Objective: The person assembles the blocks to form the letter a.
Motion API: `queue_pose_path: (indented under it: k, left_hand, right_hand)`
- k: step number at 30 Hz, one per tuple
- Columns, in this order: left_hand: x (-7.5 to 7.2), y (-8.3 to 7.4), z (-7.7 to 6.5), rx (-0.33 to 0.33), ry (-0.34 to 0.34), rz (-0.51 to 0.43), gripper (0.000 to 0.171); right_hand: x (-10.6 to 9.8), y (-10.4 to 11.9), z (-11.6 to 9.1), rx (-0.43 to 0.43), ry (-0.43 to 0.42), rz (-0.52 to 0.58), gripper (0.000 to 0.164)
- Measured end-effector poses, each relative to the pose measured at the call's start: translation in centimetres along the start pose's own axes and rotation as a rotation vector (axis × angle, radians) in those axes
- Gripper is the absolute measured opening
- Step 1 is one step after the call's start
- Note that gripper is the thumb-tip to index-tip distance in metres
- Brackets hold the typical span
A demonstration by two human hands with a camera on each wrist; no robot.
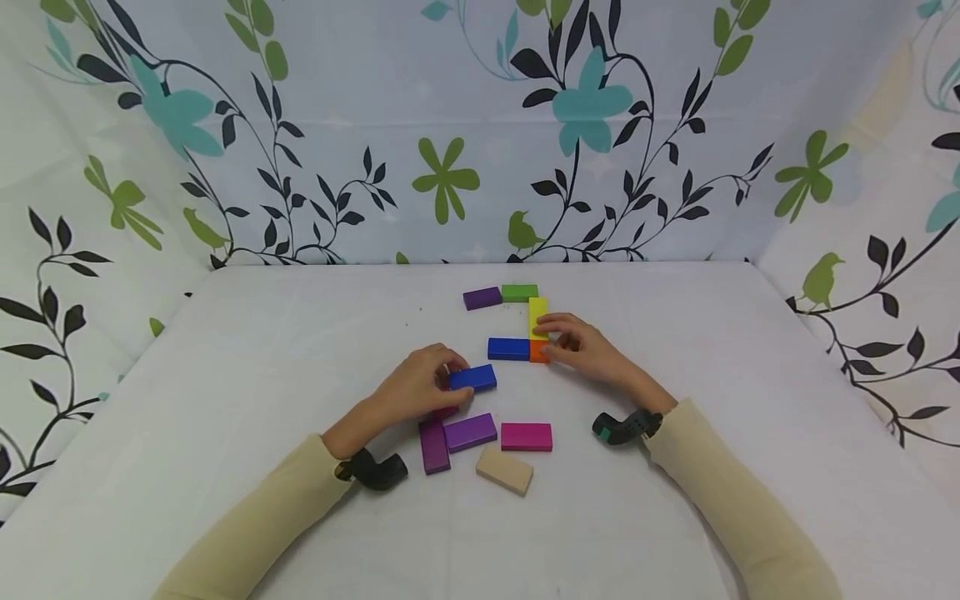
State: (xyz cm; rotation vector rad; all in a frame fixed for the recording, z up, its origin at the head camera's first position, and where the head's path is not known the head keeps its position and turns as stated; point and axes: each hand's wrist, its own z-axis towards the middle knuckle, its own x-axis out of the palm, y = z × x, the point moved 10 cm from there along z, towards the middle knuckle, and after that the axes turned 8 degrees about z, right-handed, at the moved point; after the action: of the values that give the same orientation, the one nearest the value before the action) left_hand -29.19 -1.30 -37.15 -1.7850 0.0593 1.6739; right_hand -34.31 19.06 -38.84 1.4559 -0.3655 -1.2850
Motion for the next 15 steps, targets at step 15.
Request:
queue_pose_path:
  k: [15]
  left_hand:
    - [-1.0,1.5,-0.2,-0.064,-0.086,-0.080,0.035]
  right_hand:
    - [0.2,0.0,0.1,0.026,0.012,0.002,0.034]
